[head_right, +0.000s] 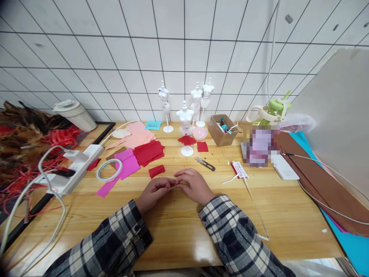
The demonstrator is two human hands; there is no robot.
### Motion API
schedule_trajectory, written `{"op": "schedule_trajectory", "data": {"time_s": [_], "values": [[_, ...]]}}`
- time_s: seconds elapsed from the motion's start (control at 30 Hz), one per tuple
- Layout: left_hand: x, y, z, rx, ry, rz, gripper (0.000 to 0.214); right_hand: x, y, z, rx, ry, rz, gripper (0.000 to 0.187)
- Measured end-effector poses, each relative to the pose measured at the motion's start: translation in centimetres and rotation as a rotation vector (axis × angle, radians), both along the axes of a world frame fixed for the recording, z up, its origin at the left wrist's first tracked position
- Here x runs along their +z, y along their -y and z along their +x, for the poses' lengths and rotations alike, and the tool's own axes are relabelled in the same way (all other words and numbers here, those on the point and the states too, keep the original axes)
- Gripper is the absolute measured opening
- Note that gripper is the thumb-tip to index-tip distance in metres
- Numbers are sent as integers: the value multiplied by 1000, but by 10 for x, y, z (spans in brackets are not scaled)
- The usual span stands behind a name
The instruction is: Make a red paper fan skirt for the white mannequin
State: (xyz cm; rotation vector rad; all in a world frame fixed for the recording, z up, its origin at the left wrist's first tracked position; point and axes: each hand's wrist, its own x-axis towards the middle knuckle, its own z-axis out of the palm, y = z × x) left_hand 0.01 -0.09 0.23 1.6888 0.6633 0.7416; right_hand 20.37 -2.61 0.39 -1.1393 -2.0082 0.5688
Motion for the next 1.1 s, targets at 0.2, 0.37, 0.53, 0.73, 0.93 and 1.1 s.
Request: {"op": "schedule_trajectory", "data": {"time_s": [0.2,0.37,0.53,0.73,0.93,1.1], "values": [[1,-3,-4,266,-137,126,34,-1,-1,4,-105,28,-27,9],[1,-10,-9,582,-190,221,35,-4,-2,9,-136,111,55,12],[2,-6,-2,256,-255,353,28,-2,1,3,-53,221,136,13],[3,-2,3,166,-440,431,30,-1,1,4,-62,232,163,16],[2,-1,-1,85,-314,320,27,0,1,10,-87,244,173,15],[6,7,4,284,-533,634,50,2,3,5,-70,285,150,12]]}}
